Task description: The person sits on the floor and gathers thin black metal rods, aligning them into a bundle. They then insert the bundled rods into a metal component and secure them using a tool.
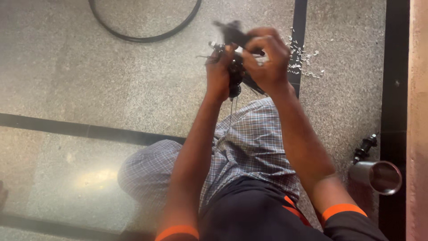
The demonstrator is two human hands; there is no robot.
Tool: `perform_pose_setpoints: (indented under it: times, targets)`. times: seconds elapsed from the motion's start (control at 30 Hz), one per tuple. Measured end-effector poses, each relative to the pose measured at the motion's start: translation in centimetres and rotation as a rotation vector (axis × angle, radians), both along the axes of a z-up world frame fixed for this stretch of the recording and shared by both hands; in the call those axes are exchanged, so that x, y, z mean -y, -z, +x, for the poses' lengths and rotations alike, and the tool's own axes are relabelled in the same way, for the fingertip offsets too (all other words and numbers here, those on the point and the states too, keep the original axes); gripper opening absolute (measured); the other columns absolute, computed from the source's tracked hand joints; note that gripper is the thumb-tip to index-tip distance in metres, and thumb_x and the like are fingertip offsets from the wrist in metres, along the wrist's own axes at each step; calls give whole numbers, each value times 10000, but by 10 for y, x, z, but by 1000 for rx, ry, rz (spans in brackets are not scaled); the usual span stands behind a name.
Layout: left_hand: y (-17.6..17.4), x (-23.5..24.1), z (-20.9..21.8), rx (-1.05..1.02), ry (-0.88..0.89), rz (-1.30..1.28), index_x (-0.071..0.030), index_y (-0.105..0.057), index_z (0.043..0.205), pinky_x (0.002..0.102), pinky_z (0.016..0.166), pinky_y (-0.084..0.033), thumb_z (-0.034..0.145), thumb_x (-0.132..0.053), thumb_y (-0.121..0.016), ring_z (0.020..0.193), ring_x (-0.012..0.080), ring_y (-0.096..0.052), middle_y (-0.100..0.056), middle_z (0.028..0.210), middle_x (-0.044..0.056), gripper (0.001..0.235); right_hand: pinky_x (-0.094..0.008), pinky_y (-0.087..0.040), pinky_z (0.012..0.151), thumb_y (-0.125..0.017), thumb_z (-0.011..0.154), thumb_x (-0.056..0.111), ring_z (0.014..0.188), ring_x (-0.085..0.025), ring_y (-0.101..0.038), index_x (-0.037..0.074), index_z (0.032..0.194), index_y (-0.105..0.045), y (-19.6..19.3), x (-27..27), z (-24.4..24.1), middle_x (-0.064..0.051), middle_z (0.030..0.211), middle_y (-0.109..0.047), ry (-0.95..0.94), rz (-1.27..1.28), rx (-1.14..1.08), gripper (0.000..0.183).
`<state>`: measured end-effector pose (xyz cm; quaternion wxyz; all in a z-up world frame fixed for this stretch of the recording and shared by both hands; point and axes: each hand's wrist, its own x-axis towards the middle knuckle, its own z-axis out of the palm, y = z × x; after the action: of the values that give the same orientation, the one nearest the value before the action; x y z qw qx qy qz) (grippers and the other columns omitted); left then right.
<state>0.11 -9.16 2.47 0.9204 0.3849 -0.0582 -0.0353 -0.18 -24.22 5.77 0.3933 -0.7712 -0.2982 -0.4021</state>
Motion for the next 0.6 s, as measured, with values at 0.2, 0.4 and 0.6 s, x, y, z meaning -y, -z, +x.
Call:
perform_pose_setpoints:
  times: [0.2,0.4,0.6]
  targets:
    - [15,10,-1,28,50,-74,-29,-614,1153,298,748,-593,989,-320,-679,872,154,-682,-673,991,71,340,-382,-590,869,-816,894,46,1017,-248,-683,63,1042,-656,-7,-3,2,-103,1085,-704,148,-214,9,219]
    - [4,-4,0,158,125,104,30,-595,1252,327,755,-605,950,-332,-756,900,214,-685,-670,1049,128,497,-363,-617,926,-739,915,73,1072,-225,-681,67,1128,-631,-11,-3,-5,-95,1153,-648,-87,24,-170,239]
    - [-28,-10,4,221,152,260,40,-576,1304,358,757,-639,829,-414,-804,916,279,-698,-655,1063,184,696,-327,-629,879,-728,990,180,1067,-173,-661,53,1274,-654,-31,14,-10,-87,1214,-611,-220,169,-552,320]
